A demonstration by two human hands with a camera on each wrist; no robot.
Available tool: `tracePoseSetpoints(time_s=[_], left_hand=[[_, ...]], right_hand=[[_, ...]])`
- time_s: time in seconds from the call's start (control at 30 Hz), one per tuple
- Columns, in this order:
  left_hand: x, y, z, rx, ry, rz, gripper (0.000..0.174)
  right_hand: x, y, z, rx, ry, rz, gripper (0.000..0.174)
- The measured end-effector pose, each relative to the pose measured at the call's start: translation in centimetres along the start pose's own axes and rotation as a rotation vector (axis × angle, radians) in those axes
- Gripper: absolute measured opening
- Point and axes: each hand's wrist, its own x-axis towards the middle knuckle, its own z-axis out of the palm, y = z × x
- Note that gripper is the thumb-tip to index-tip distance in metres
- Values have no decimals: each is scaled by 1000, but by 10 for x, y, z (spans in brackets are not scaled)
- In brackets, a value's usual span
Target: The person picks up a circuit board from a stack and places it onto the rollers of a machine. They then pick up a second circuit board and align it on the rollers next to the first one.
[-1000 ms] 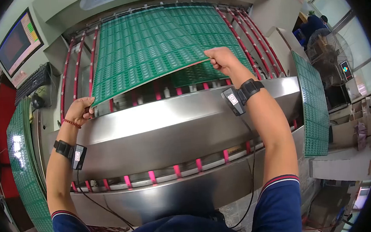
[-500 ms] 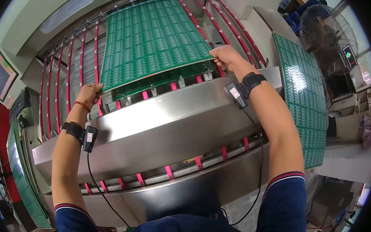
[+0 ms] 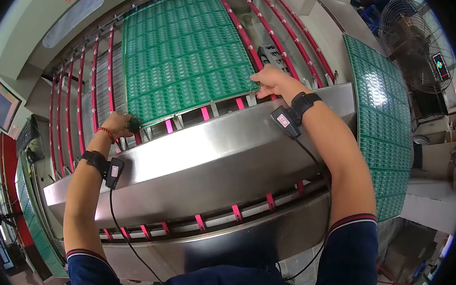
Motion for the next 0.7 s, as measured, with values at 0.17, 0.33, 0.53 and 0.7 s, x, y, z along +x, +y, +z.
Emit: tracePoseSetpoints(time_s=[0.17, 0.33, 0.53, 0.7], left_hand=[[-9, 23, -6, -579, 240, -446, 29], [-48, 56, -23, -1113, 346, -280, 21], [-113, 95, -17, -1268, 256, -79, 24], [-179, 131, 36, -1232, 160, 43, 33]], right_hand=[[-3, -9, -8, 149, 0, -77, 25], [-24, -30, -20, 346, 24, -184, 16], [-84, -14, -27, 900, -20, -259, 9], [-150, 51, 14, 1152, -191, -169, 20]])
